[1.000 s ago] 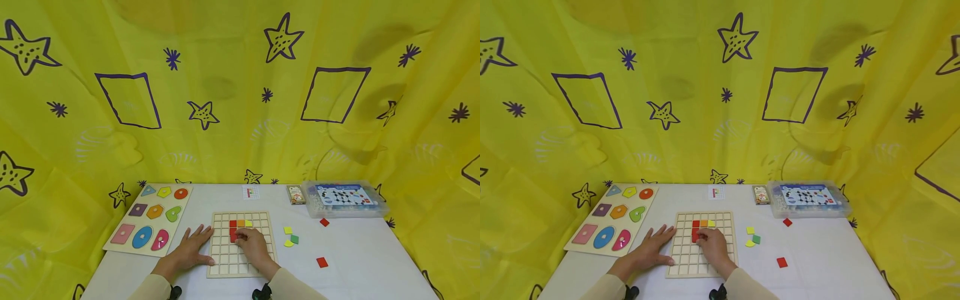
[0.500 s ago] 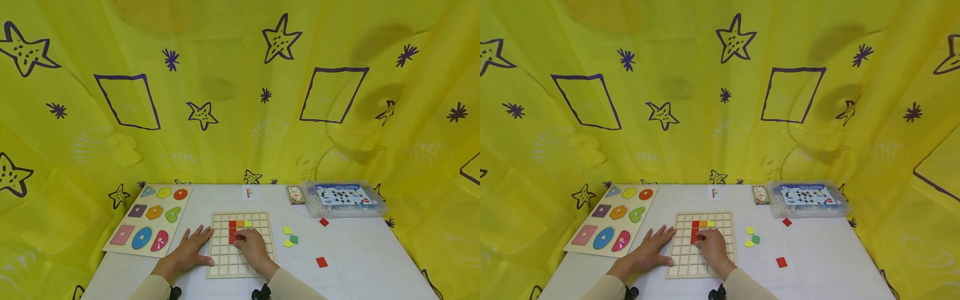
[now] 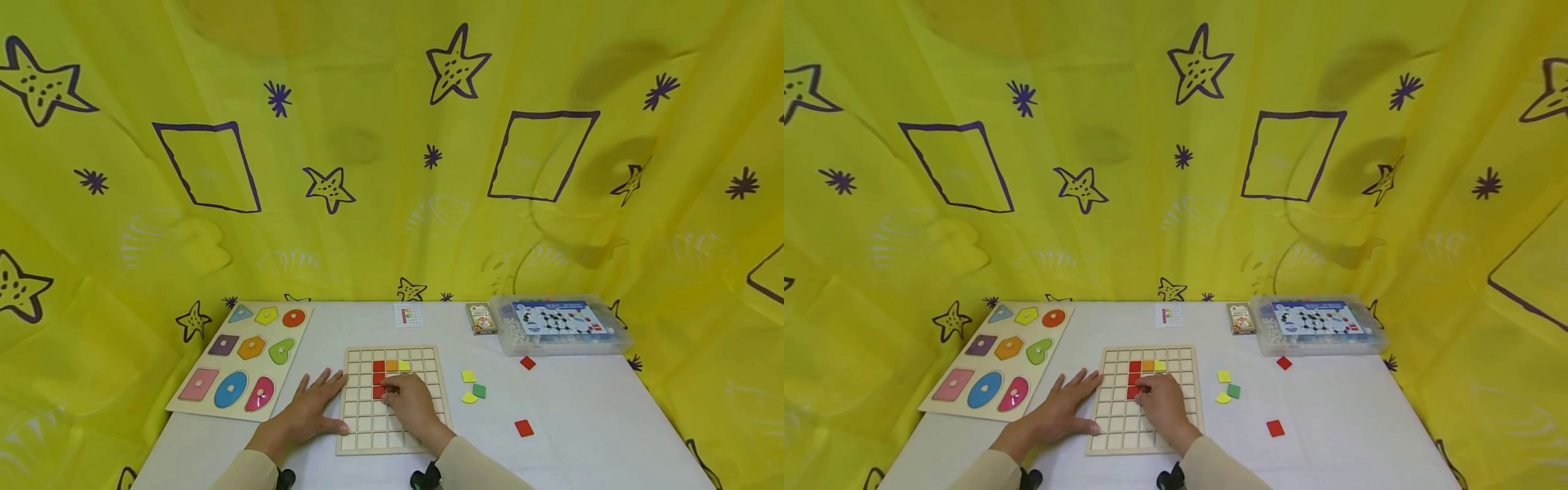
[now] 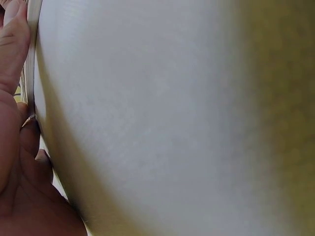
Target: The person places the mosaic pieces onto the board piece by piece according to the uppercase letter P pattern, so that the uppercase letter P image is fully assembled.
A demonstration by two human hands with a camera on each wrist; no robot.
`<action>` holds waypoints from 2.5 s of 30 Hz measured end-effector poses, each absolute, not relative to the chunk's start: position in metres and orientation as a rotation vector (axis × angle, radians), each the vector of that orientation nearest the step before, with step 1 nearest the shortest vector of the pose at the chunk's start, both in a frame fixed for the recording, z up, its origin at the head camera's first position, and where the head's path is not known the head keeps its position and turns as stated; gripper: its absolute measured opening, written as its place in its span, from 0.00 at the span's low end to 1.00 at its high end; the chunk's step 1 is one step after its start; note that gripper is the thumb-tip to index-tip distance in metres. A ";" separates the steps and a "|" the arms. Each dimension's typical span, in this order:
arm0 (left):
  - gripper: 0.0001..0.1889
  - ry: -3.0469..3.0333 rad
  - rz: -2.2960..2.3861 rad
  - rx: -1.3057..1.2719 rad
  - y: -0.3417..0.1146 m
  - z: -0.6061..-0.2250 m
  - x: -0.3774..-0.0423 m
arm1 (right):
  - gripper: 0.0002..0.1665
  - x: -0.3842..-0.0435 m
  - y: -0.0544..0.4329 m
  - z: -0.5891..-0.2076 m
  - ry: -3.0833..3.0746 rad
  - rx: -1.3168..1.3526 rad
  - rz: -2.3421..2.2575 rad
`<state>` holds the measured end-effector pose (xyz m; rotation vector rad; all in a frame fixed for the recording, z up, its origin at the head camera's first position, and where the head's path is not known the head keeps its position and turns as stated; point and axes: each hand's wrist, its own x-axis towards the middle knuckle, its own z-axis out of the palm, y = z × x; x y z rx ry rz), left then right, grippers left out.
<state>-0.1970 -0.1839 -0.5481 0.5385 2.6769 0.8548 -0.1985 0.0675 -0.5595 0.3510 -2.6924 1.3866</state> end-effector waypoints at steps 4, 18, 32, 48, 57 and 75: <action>0.57 2.676 0.856 0.535 -0.184 -0.548 -0.197 | 0.12 -0.198 0.067 -0.558 -2.693 0.348 1.407; 0.56 2.676 0.857 0.536 -0.184 -0.547 -0.197 | 0.12 -0.201 0.071 -0.559 -2.671 0.308 1.641; 0.56 2.675 0.863 0.521 -0.183 -0.544 -0.195 | 0.17 -0.204 0.094 -0.551 -2.523 0.356 1.935; 0.57 2.672 0.864 0.559 -0.185 -0.550 -0.196 | 0.18 -0.186 0.193 -0.525 -2.633 0.229 1.774; 0.56 2.674 0.863 0.553 -0.185 -0.549 -0.196 | 0.21 -0.175 0.270 -0.522 -2.888 0.127 1.625; 0.56 2.690 0.879 0.586 -0.186 -0.550 -0.196 | 0.19 -0.155 0.337 -0.542 -3.132 0.302 1.306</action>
